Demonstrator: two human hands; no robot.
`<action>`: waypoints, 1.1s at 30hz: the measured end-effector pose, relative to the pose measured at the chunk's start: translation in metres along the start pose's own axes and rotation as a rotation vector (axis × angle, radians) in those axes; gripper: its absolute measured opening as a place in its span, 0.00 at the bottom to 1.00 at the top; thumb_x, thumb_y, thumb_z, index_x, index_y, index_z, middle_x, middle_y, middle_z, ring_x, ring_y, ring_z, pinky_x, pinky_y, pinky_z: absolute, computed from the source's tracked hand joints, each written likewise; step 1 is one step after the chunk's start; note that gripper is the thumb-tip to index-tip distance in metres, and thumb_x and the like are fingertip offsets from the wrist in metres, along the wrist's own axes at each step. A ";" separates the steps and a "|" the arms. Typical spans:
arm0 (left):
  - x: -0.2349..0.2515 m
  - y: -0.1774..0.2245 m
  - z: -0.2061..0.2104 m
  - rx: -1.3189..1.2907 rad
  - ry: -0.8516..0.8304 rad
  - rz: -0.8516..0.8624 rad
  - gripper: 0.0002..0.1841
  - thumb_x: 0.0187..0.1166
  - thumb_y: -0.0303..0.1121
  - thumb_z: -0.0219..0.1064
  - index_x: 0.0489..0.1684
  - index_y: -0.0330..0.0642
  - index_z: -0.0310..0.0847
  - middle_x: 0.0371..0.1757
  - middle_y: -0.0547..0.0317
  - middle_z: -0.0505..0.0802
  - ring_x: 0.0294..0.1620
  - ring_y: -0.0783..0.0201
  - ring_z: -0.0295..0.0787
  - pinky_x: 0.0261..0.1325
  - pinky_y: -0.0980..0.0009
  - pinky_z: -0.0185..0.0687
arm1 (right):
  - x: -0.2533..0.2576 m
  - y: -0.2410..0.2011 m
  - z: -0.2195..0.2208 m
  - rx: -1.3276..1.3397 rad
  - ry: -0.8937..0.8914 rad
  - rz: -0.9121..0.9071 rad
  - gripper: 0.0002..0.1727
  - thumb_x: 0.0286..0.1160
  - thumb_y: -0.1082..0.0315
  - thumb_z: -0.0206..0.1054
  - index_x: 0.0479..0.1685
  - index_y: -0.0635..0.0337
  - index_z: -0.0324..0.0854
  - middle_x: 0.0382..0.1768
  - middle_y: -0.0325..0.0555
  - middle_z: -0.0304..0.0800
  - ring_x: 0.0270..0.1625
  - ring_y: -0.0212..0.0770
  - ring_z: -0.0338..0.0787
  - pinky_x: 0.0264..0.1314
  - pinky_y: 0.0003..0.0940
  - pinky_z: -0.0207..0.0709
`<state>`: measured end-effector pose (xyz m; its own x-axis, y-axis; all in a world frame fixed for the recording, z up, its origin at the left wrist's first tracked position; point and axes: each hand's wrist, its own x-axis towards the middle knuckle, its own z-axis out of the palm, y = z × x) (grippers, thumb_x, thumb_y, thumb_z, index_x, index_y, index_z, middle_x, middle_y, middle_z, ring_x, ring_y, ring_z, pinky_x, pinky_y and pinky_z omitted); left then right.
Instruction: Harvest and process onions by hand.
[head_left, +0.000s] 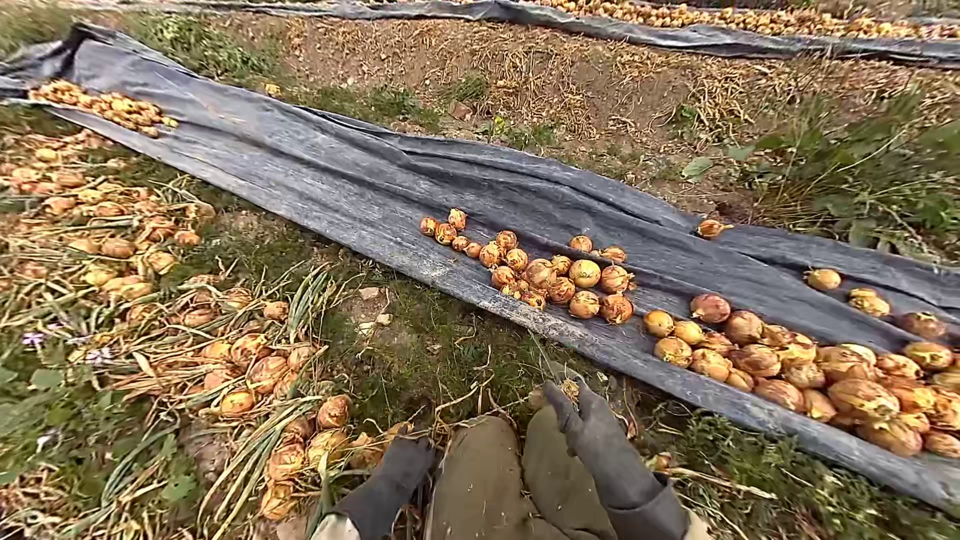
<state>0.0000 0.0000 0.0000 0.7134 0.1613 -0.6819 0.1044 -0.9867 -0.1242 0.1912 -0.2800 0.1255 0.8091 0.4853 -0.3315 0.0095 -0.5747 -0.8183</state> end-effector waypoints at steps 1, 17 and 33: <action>0.003 -0.013 -0.005 -0.107 -0.022 -0.042 0.22 0.91 0.28 0.48 0.82 0.42 0.73 0.86 0.38 0.73 0.89 0.29 0.59 0.87 0.30 0.54 | -0.013 0.014 0.010 0.044 -0.060 0.039 0.36 0.80 0.29 0.54 0.79 0.39 0.75 0.40 0.45 0.90 0.31 0.43 0.90 0.36 0.48 0.87; -0.072 -0.025 -0.057 -1.675 0.507 -0.215 0.31 0.72 0.44 0.71 0.77 0.48 0.74 0.59 0.44 0.91 0.51 0.51 0.93 0.47 0.51 0.92 | -0.087 0.034 0.032 -0.226 -0.247 -0.112 0.35 0.88 0.36 0.45 0.79 0.48 0.76 0.55 0.53 0.93 0.60 0.52 0.91 0.66 0.57 0.80; -0.252 0.084 -0.138 -0.915 0.363 -0.150 0.62 0.40 0.75 0.83 0.85 0.60 0.66 0.58 0.61 0.94 0.58 0.64 0.93 0.63 0.53 0.90 | -0.122 -0.036 0.061 0.233 -0.151 -0.697 0.33 0.92 0.41 0.41 0.77 0.49 0.80 0.61 0.38 0.93 0.58 0.30 0.92 0.63 0.37 0.86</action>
<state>-0.0755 -0.1258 0.2612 0.8019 0.4208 -0.4241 0.5958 -0.6149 0.5166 0.0565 -0.2784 0.1662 0.5716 0.7804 0.2535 0.3525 0.0454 -0.9347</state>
